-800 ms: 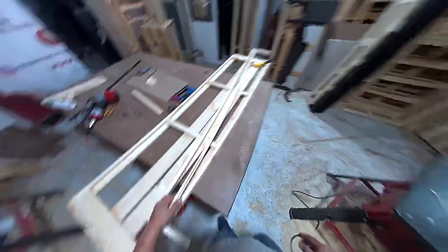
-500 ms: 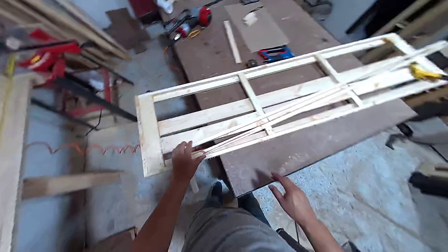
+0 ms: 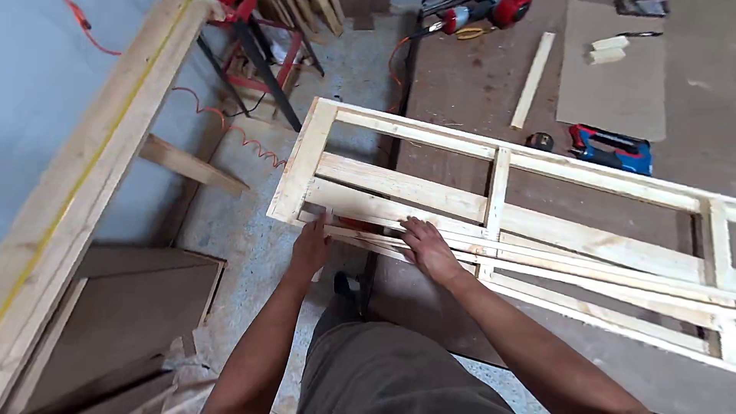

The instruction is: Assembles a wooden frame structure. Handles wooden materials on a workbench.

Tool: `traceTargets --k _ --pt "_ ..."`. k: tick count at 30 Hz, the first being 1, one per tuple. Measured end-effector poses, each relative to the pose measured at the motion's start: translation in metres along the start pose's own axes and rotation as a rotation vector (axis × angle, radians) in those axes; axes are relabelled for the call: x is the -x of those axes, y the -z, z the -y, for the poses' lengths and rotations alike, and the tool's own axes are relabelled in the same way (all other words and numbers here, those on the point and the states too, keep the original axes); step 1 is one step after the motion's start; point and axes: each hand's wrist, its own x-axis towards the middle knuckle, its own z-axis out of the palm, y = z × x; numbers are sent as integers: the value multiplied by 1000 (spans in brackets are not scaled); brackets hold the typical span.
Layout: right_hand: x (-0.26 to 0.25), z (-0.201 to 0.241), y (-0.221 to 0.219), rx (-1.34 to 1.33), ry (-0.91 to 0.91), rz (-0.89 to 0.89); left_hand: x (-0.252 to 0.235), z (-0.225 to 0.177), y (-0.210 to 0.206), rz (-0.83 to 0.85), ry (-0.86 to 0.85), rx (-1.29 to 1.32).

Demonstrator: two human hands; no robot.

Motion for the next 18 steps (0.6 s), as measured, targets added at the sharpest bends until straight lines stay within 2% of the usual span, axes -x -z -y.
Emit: traceTargets --k 9,14,18 --pt "-11 -10 9 -64 -14 55 -22 11 23 241 -82 92" --pt "-17 -7 14 -98 -47 79 -32 30 11 169 -208 221" --pt "-16 -8 12 -87 -73 34 -32 34 0 111 -208 196"
